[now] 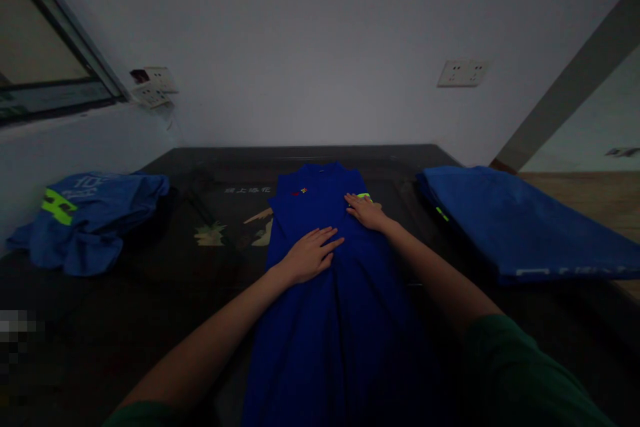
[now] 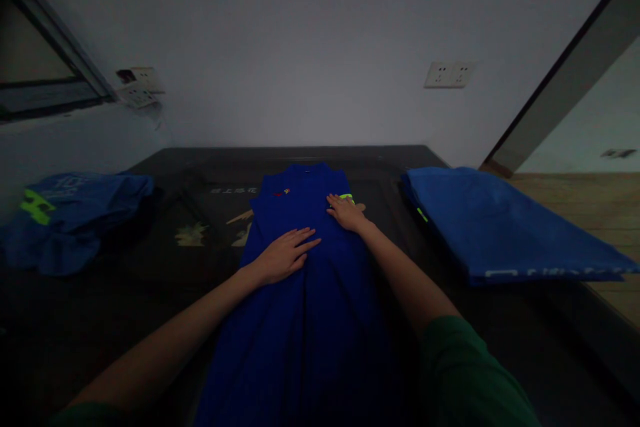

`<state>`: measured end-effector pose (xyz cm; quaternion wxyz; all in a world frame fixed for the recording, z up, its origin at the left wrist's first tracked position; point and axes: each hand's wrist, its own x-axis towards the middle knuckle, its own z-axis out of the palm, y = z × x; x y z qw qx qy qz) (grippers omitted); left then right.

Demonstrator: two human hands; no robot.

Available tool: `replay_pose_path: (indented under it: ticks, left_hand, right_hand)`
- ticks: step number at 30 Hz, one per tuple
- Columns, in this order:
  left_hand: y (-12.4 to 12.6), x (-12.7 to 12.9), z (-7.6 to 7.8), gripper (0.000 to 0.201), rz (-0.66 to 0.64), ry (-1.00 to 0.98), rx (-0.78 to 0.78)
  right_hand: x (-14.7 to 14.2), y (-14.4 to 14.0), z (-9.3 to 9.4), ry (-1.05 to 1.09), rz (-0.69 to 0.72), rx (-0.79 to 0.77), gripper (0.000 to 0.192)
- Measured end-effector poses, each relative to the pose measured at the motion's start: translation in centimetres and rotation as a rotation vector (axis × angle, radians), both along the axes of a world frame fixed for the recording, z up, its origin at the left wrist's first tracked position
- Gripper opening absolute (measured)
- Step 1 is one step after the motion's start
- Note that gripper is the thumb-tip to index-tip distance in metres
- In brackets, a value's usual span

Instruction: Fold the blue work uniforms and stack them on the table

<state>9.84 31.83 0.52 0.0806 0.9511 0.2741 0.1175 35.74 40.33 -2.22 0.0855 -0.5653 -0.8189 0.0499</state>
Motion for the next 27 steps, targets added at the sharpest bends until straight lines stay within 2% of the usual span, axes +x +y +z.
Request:
replay_pose_path:
  ticks: [3,5,7,9,15,22,27]
  left_hand:
    - [1.2,1.0,0.7,0.037,0.08,-0.118,-0.105]
    - [2.7,2.2,1.3,0.034,0.197,-0.19,-0.163]
    - [4.3,3.4,1.9,0.027,0.323,-0.177,-0.208]
    - [5.7,4.5,2.3,0.019,0.385,-0.115,-0.26]
    - [7.1,5.5,2.6,0.009,0.397,-0.073,-0.365]
    - [6.9,5.4,1.7,0.004,0.415,-0.149,-0.408]
    - [6.8,5.4,1.2,0.008,0.402,-0.207,-0.423]
  right_hand:
    - [-0.1,-0.1,-0.1,-0.011,-0.006,0.013,0.052]
    - [-0.2,-0.2,-0.2,-0.015,-0.016,0.029,0.053]
    - [-0.2,-0.2,-0.2,-0.016,-0.028,0.043,0.053]
    - [-0.3,-0.2,-0.3,-0.018,-0.028,0.049,0.053]
    - [-0.2,-0.2,-0.5,0.004,-0.04,0.059,0.051]
    - [-0.1,-0.2,-0.6,0.031,-0.028,0.062,0.052]
    - [0.0,-0.1,-0.7,0.027,-0.026,0.066,0.052]
